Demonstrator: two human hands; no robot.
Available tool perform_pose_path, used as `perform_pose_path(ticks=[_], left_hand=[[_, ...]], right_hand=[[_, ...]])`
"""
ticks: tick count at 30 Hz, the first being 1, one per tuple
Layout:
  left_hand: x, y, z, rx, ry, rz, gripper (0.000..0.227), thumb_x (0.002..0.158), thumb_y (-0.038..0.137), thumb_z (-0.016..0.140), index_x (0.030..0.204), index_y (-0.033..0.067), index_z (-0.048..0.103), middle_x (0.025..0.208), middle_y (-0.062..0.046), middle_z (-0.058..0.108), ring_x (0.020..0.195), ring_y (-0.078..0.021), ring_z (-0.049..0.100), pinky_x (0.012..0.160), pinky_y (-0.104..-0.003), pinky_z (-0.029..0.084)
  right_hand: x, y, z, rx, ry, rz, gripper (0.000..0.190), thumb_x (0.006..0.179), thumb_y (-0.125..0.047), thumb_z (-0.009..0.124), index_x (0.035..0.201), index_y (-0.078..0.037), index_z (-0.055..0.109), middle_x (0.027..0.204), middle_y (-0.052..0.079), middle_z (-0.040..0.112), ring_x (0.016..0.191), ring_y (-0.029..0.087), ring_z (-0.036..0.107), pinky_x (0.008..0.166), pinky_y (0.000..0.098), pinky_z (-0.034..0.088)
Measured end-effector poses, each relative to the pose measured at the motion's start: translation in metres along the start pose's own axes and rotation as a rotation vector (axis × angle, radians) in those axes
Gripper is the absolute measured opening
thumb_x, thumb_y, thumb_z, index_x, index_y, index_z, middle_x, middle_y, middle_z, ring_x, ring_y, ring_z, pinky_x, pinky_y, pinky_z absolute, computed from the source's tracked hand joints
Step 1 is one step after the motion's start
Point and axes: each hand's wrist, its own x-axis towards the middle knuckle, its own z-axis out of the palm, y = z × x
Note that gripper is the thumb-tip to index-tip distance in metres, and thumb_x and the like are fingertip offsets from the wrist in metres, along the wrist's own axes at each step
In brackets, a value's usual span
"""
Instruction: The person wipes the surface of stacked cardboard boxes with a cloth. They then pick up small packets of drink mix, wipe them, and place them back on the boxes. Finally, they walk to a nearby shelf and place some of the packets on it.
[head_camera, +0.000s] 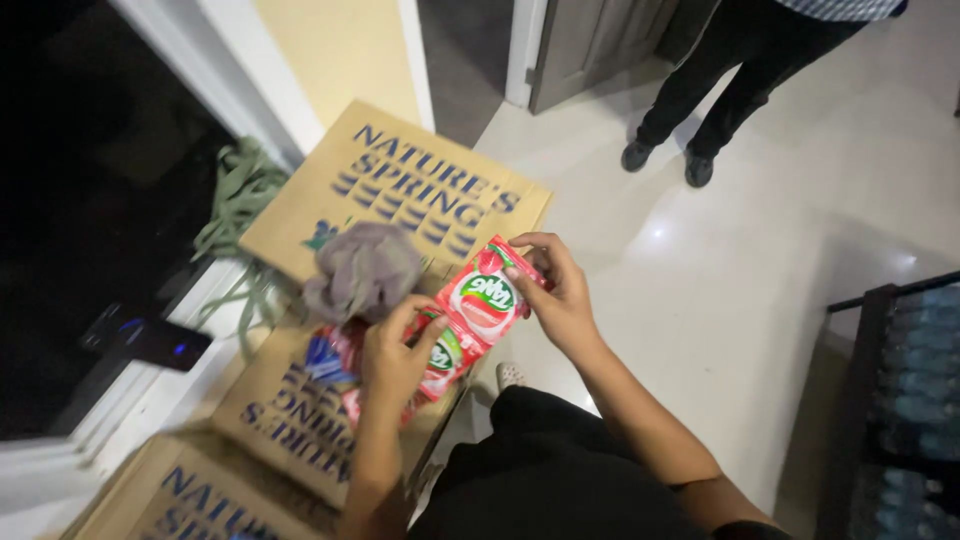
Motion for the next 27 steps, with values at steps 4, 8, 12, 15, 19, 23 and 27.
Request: perform_pose_path(ticks=[4,8,12,15,19,23,27], left_hand=[[0.040,0.008,0.033,0.202,0.001,0.028,0.037,0.093,0.038,0.072,0.115,0.0101,0.065,0.092,-0.017,0.073,0.084,-0.0395,0.071,0.067,-0.046,0.053],[0.054,-0.015,0.080,0.412,0.085,-0.034,0.046,0.091,0.042,0.072,0.121,0.0097,0.061,0.099,-0.018,0.073,0.088,-0.0418,0.068,0.070,-0.050,0.051],[0.066,0.003,0.092,0.628,0.200,0.069,0.046,0.086,0.035,0.072,0.123,0.0095,0.061,0.113,-0.013,0.069,0.101,-0.0367,0.063,0.084,-0.047,0.048],[0.066,0.007,0.093,0.684,0.198,0.098,0.044,0.083,0.028,0.071,0.121,0.0087,0.062,0.116,-0.013,0.064,0.107,-0.0357,0.057,0.091,-0.048,0.045],[0.065,-0.012,0.092,0.531,0.009,0.234,0.028,0.093,0.020,0.066,0.118,0.0100,0.064,0.113,-0.010,0.062,0.113,-0.0314,0.058,0.099,-0.046,0.045],[0.068,0.005,0.086,0.518,0.022,0.267,0.025,0.091,0.017,0.065,0.115,0.0083,0.064,0.114,-0.011,0.063,0.115,-0.0325,0.058,0.100,-0.046,0.044],[0.062,0.008,0.079,0.491,0.005,0.264,0.025,0.090,0.017,0.065,0.112,0.0061,0.064,0.114,-0.011,0.064,0.114,-0.0326,0.059,0.102,-0.046,0.044]], right_hand=[[0.041,0.028,-0.021,0.015,0.013,0.004,0.031,0.097,-0.003,0.063,0.127,-0.006,0.054,0.086,0.001,0.064,0.067,0.004,0.058,0.053,0.0225,0.048],[0.077,0.080,-0.029,-0.240,-0.042,-0.148,0.030,0.099,0.001,0.066,0.128,-0.003,0.057,0.088,0.006,0.061,0.078,0.011,0.055,0.068,0.0277,0.049],[0.088,0.074,-0.020,-0.636,-0.013,-0.254,0.042,0.085,-0.007,0.070,0.126,-0.004,0.059,0.110,0.017,0.063,0.098,0.031,0.060,0.086,0.0417,0.051],[0.080,0.084,-0.016,-0.851,-0.109,-0.467,0.051,0.082,-0.014,0.073,0.130,-0.003,0.058,0.125,0.023,0.056,0.117,0.040,0.050,0.101,0.0497,0.042],[0.073,0.101,-0.013,-0.890,-0.231,-0.462,0.044,0.090,-0.015,0.067,0.132,-0.005,0.062,0.131,0.014,0.060,0.120,0.036,0.051,0.106,0.0486,0.042],[0.074,0.089,-0.015,-0.851,-0.244,-0.434,0.039,0.091,-0.015,0.067,0.129,-0.008,0.064,0.130,0.011,0.059,0.121,0.035,0.051,0.108,0.0477,0.042],[0.075,0.083,-0.010,-0.833,-0.257,-0.397,0.038,0.090,-0.015,0.067,0.127,-0.007,0.064,0.129,0.012,0.060,0.123,0.034,0.051,0.108,0.0462,0.043]])
